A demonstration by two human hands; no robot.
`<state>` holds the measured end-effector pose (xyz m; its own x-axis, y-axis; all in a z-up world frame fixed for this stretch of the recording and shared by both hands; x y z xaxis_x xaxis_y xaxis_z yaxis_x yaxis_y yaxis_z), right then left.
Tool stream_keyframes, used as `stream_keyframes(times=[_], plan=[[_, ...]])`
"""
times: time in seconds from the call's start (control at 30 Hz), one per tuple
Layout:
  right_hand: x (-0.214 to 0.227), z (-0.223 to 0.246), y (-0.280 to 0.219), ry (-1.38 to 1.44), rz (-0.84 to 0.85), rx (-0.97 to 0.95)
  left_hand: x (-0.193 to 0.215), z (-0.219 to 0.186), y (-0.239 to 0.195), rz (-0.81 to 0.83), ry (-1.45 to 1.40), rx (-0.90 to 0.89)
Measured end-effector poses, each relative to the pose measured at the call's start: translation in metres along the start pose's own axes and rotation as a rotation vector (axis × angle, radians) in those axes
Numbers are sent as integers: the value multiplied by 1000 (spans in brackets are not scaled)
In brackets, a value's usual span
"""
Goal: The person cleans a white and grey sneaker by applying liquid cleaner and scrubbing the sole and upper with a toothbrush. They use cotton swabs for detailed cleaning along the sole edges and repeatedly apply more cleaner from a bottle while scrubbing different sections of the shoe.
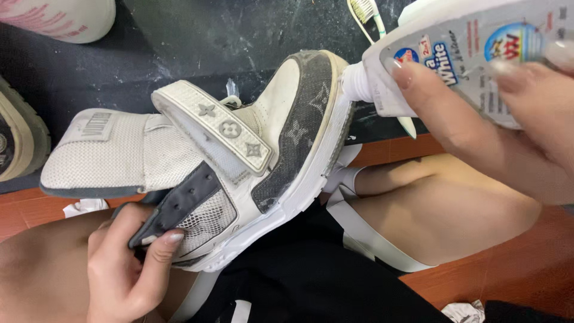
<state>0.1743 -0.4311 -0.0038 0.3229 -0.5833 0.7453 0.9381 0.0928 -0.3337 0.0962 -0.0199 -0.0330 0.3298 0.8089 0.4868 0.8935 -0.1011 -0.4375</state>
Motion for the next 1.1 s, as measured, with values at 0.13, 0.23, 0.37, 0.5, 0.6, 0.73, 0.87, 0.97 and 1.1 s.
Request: stream_keyframes(times=[0.13,0.23,0.37,0.5,0.6,0.73,0.87,0.97,1.1], plan=[[11,20,6,-19,-29,-14,0,-4,3,6,-3,1],[30,56,-15,-94,-125,207,0,7,-1,-9,-15,85],[36,84,-14,-377,-159,698,1,-2,2,-11,2,27],[36,89,-17,-338,-137,814,-1,-4,1,0,-7,41],[38,89,-21,-106,-206,777,0,-5,2,9,-1,48],[28,63,-22,114,-592,711,0,-8,3,-1,-11,12],[8,44,-3,840,-725,689,4,-18,5,-16,48,-71],[-19,54,9,1130,-776,671,1,-17,5,-13,6,-62],[-30,63,-1,1033,-778,705,0,-9,3,-29,8,-14]])
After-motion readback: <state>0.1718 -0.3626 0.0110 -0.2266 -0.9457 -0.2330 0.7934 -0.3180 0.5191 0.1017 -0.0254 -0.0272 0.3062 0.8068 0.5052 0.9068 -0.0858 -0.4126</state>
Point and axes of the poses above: each hand's wrist, its own y-axis towards the middle knuckle, its own x-axis out of the back of the hand, z = x × y, the point moved 10 cm from there along y, towards the middle knuckle, and after that the axes turned 10 degrees about x, right-handed, at the moved point
